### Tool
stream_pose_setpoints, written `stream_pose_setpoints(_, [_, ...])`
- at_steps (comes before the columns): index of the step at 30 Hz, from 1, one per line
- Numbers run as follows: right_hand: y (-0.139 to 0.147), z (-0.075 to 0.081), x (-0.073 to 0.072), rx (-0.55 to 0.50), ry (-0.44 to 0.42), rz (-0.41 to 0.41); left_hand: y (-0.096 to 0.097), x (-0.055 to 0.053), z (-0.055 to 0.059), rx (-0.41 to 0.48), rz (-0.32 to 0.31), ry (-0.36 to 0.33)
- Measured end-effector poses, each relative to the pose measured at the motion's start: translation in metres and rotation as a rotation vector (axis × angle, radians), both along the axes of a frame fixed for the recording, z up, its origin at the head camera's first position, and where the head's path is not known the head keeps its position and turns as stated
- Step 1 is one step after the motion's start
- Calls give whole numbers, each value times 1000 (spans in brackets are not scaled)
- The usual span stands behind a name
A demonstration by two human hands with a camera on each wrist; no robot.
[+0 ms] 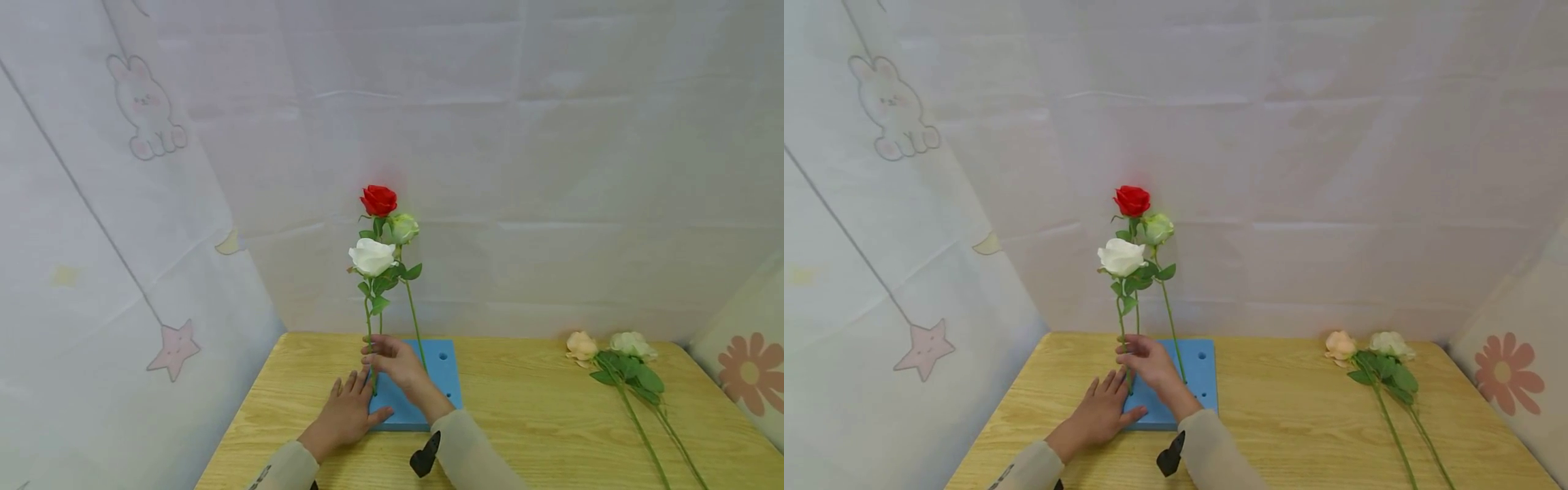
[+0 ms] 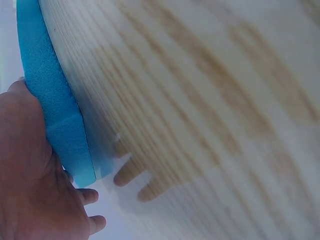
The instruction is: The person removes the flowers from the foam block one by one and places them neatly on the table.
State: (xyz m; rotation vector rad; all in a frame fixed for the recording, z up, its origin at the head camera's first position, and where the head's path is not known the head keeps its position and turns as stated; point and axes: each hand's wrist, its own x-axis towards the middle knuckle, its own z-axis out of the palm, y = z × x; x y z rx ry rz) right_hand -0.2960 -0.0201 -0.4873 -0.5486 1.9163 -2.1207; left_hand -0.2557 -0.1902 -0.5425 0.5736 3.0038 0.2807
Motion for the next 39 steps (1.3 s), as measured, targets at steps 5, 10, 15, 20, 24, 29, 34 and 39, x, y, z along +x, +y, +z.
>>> stream_pose_setpoints(5, [-2,-2,1,-29,-8,-13,0,0,-3,1,-1,15])
stream_pose_setpoints(10, [-3,-4,0,-40,-9,-22,0,2,-1,-2,-6,31])
stream_pose_setpoints(15, [-4,-2,2,-47,-5,-27,2,6,7,2,-11,6])
stream_pose_setpoints(20, [-4,1,5,-46,-2,-51,3,7,11,-1,-10,-17])
stream_pose_setpoints(24, [-6,2,5,-28,18,-69,2,5,6,-2,-2,-12])
stream_pose_setpoints(29, [-5,8,7,-5,63,-74,1,1,1,17,3,-12])
stream_pose_setpoints(34, [-4,15,9,-8,95,-71,2,1,3,11,13,-34])
stream_pose_setpoints(39, [-3,22,11,-9,113,-79,4,5,10,20,10,-47])
